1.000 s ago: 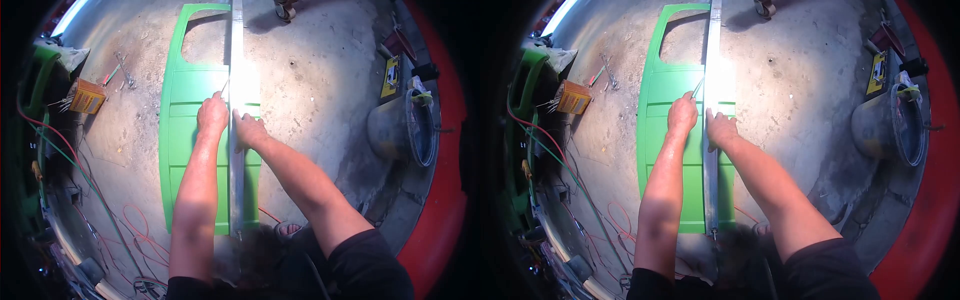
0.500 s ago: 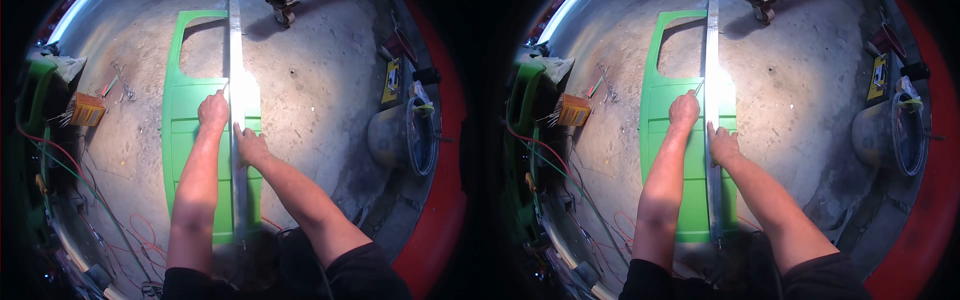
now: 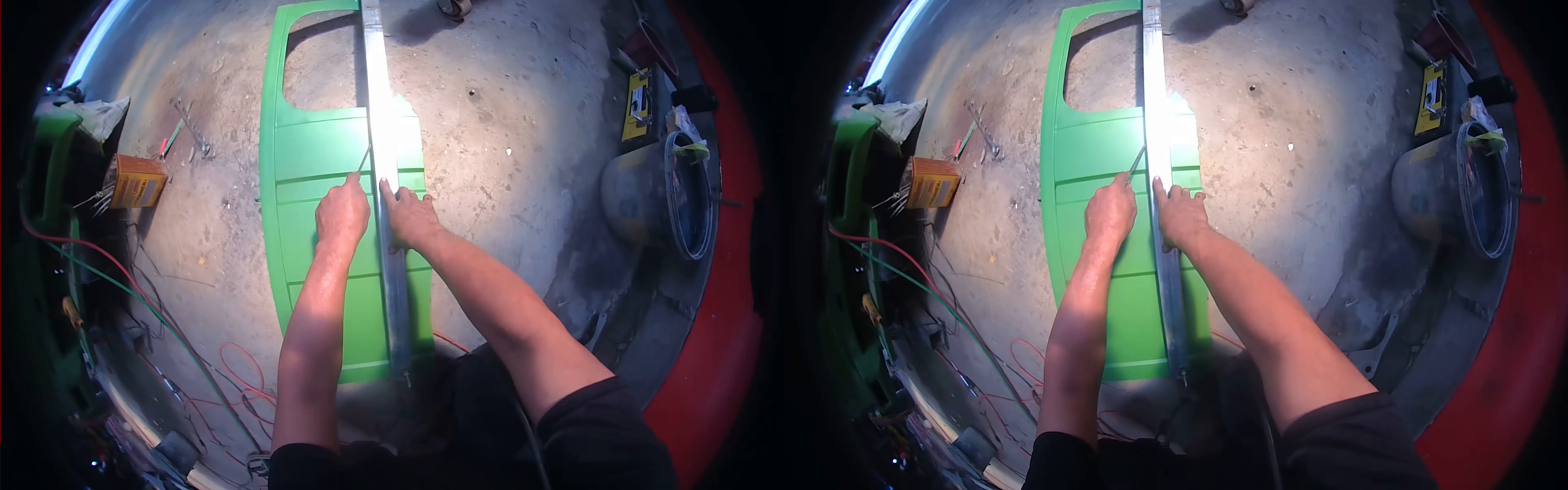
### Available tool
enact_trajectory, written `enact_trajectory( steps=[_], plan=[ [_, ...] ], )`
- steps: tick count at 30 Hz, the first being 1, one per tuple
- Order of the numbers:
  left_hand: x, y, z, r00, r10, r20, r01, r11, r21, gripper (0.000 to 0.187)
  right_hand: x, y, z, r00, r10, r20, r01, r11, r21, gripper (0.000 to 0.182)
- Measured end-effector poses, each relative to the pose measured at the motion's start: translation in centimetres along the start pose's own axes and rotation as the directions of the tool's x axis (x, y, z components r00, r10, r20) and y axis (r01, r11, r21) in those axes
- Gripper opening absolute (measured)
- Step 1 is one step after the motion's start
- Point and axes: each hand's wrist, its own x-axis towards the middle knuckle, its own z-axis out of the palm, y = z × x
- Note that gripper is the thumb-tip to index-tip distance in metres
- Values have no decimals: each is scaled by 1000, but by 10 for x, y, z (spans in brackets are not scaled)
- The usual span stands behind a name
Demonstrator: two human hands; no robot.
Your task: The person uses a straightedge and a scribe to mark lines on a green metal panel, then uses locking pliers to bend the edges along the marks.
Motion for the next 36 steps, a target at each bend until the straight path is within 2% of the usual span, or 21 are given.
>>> enact_trajectory(
  steps=[9,11,12,14,18,23,26,30,33,36],
  plan=[
    [-49,-15,16,1000,-18,7,18,1000,-25,33,-3,-3,-3,1000,10,7,-9,999,-43,138],
    [-48,-17,16,998,28,52,-31,998,55,33,-3,-3,-3,1000,6,0,-6,1000,-28,139],
    [-50,-19,17,999,29,42,-31,998,54,33,-3,-3,0,1000,2,-9,-2,999,-33,139],
    [-54,-18,17,995,41,-91,-43,999,-17,33,-1,-1,4,998,-26,-63,22,997,-68,138],
    [-43,-14,16,986,41,-159,-47,998,-39,33,-1,1,6,997,-39,-67,35,997,-66,138],
    [-13,-7,19,986,44,-163,-49,998,-27,32,3,3,8,998,-42,-44,38,997,-72,141],
    [26,3,6,995,-7,-98,4,999,-34,31,1,1,5,999,-33,-22,31,997,-69,140],
    [67,16,-7,995,-4,-98,2,1000,-23,31,2,0,2,1000,-15,-3,15,998,-66,140],
    [67,13,-12,997,-19,-70,18,1000,-12,32,-1,-1,1,1000,-7,-11,6,998,-68,140],
    [67,15,-13,989,13,-146,-17,999,-30,29,5,1,6,1000,-13,-15,12,998,-64,141]
  ],
)
